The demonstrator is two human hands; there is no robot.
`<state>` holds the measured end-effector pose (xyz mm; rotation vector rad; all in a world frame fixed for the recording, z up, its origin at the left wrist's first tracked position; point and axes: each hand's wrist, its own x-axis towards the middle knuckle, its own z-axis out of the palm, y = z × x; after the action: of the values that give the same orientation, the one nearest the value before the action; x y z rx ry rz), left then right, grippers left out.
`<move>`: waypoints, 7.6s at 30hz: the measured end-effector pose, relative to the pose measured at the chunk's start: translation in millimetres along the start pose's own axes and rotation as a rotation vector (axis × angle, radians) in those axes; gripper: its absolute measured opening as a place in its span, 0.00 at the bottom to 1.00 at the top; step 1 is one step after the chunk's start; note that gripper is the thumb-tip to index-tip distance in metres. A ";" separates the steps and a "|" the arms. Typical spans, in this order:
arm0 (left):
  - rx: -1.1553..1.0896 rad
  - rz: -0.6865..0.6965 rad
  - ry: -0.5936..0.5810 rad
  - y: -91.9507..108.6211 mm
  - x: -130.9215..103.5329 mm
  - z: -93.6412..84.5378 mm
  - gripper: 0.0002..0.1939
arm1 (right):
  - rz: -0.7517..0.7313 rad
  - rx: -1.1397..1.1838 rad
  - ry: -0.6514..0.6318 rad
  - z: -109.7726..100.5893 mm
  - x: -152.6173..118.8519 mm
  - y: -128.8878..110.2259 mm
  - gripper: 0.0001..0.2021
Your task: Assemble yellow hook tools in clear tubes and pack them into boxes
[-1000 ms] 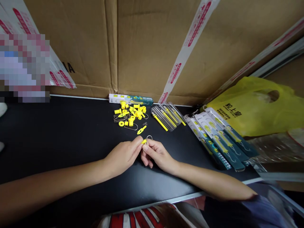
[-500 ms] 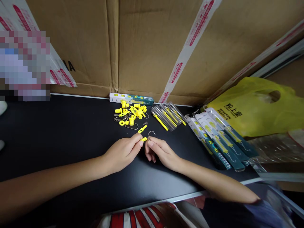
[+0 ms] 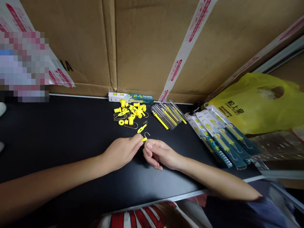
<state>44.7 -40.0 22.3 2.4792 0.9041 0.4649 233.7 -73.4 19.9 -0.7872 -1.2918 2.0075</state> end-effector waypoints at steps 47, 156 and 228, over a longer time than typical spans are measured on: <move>-0.757 -0.173 0.015 14.0 -6.0 8.9 0.16 | -0.318 -0.176 0.340 5.3 4.4 17.0 0.11; -0.142 -0.142 -0.005 7.4 -3.2 4.0 0.10 | -0.170 -0.065 0.192 8.0 3.8 14.4 0.15; -0.213 -0.108 0.005 9.7 -1.2 -2.4 0.11 | -0.218 -0.153 0.276 5.9 2.7 16.7 0.13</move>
<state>47.7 -46.7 29.2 2.2260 0.9338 0.5027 224.6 -80.1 6.0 -0.9162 -1.3168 1.5828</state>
